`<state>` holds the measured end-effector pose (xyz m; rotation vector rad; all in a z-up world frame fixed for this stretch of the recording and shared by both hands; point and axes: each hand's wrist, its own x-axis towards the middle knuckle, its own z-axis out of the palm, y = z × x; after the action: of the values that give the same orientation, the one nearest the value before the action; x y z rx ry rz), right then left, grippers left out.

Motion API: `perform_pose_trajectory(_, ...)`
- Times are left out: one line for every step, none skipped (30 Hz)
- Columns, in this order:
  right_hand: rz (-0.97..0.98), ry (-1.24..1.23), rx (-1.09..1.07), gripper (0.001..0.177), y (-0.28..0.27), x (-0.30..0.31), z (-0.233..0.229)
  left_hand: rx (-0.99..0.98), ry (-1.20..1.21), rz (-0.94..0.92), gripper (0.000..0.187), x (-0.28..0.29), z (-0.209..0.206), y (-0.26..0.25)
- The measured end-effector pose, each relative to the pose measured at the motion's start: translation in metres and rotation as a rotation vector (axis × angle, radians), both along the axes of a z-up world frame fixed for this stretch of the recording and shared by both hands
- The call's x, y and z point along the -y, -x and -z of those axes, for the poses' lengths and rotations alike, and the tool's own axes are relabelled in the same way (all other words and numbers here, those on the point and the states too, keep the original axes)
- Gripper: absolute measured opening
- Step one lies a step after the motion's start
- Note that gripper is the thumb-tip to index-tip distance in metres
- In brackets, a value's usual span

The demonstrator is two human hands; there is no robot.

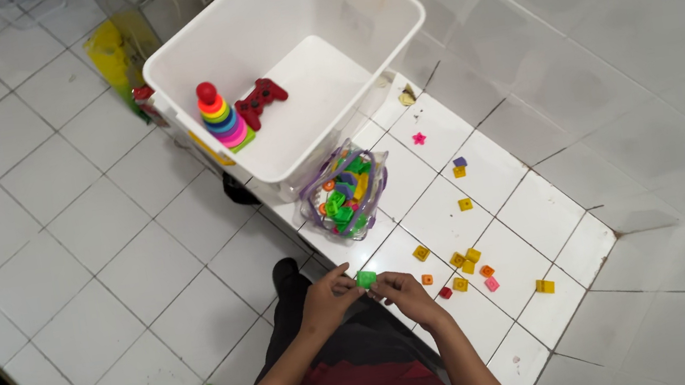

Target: The person picks up small, colorful plastic building blocks from a tiled floor and connects them together by hand. They form a small multi-colored structure and place it into a clear plastic bag. The person continues to pick up remaining blocks from the floor and connect them into the structure.

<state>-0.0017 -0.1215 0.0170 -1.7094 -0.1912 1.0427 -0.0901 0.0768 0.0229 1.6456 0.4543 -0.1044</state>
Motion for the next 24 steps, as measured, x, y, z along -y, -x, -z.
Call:
perform_pose_trajectory(-0.012, 0.001, -0.002, 0.03, 0.0, -0.006, 0.001, -0.033, -0.011, -0.034, 0.048, -0.005, 0.004, 0.002)
perform_pose_trajectory(-0.025, 0.002, -0.004, 0.03, 0.0, -0.011, 0.002, -0.065, 0.003, -0.034, 0.044, -0.009, 0.009, 0.005)
perform_pose_trajectory(-0.03, 0.002, -0.003, 0.029, 0.0, -0.018, 0.003, -0.093, 0.016, -0.026, 0.041, -0.014, 0.013, 0.006)
perform_pose_trajectory(-0.034, -0.021, 0.002, 0.029, -0.002, -0.025, 0.005, -0.122, 0.028, -0.018, 0.038, -0.02, 0.018, 0.007)
perform_pose_trajectory(-0.032, -0.039, 0.003, 0.029, -0.002, -0.029, 0.006, -0.102, 0.117, -0.025, 0.037, -0.024, 0.024, 0.006)
perform_pose_trajectory(-0.03, -0.056, 0.004, 0.029, -0.001, -0.033, 0.007, -0.083, 0.206, -0.034, 0.037, -0.03, 0.03, 0.004)
perform_pose_trajectory(-0.027, -0.041, 0.0, 0.029, -0.001, -0.036, 0.007, -0.057, 0.292, -0.04, 0.036, -0.036, 0.035, 0.001)
perform_pose_trajectory(-0.023, -0.025, -0.005, 0.029, 0.0, -0.04, 0.006, -0.076, 0.333, -0.02, 0.035, -0.043, 0.038, 0.001)
perform_pose_trajectory(-0.018, -0.009, -0.01, 0.029, 0.0, -0.044, 0.005, -0.098, 0.373, 0.002, 0.034, -0.05, 0.04, -0.001)
perform_pose_trajectory(-0.01, -0.03, -0.022, 0.028, -0.001, -0.048, 0.003, -0.119, 0.414, 0.025, 0.033, -0.055, 0.041, -0.003)
perform_pose_trajectory(-0.001, -0.053, -0.034, 0.028, -0.001, -0.052, 0.002, -0.141, 0.41, 0.05, 0.033, -0.06, 0.042, -0.005)
perform_pose_trajectory(0.008, -0.076, -0.045, 0.027, -0.001, -0.056, 0.0, -0.164, 0.406, 0.075, 0.033, -0.064, 0.043, -0.008)
perform_pose_trajectory(0.014, -0.036, -0.038, 0.028, -0.002, -0.061, -0.002, -0.182, 0.398, 0.103, 0.033, -0.069, 0.044, -0.012)
perform_pose_trajectory(0.02, 0.005, -0.032, 0.029, -0.002, -0.066, -0.005, -0.186, 0.383, 0.12, 0.034, -0.075, 0.046, -0.016)
perform_pose_trajectory(0.028, 0.048, -0.029, 0.03, -0.002, -0.069, -0.007, -0.193, 0.371, 0.139, 0.034, -0.079, 0.049, -0.019)
perform_pose_trajectory(0.022, 0.055, 0.041, 0.03, -0.003, -0.074, -0.01, -0.201, 0.359, 0.158, 0.034, -0.083, 0.055, -0.022)
perform_pose_trajectory(0.015, 0.066, 0.111, 0.031, -0.003, -0.08, -0.013, -0.214, 0.366, 0.162, 0.035, -0.085, 0.061, -0.026)
perform_pose_trajectory(0.009, 0.078, 0.18, 0.033, -0.003, -0.086, -0.017, -0.227, 0.373, 0.166, 0.035, -0.088, 0.068, -0.03)
perform_pose_trajectory(0.012, 0.111, 0.208, 0.037, -0.005, -0.093, -0.021, -0.238, 0.376, 0.167, 0.036, -0.093, 0.075, -0.035)
perform_pose_trajectory(0.014, 0.144, 0.236, 0.042, -0.006, -0.099, -0.025, -0.271, 0.371, 0.165, 0.036, -0.096, 0.082, -0.038)
perform_pose_trajectory(0.018, 0.179, 0.261, 0.048, -0.007, -0.105, -0.029, -0.306, 0.366, 0.165, 0.036, -0.099, 0.088, -0.041)
perform_pose_trajectory(0.028, 0.213, 0.285, 0.048, -0.009, -0.112, -0.031, -0.34, 0.36, 0.165, 0.037, -0.102, 0.094, -0.044)
perform_pose_trajectory(0.038, 0.247, 0.308, 0.048, -0.01, -0.118, -0.031, -0.33, 0.37, 0.174, 0.037, -0.104, 0.101, -0.047)
perform_pose_trajectory(0.048, 0.282, 0.331, 0.049, -0.012, -0.121, -0.028, -0.319, 0.38, 0.183, 0.037, -0.105, 0.108, -0.052)
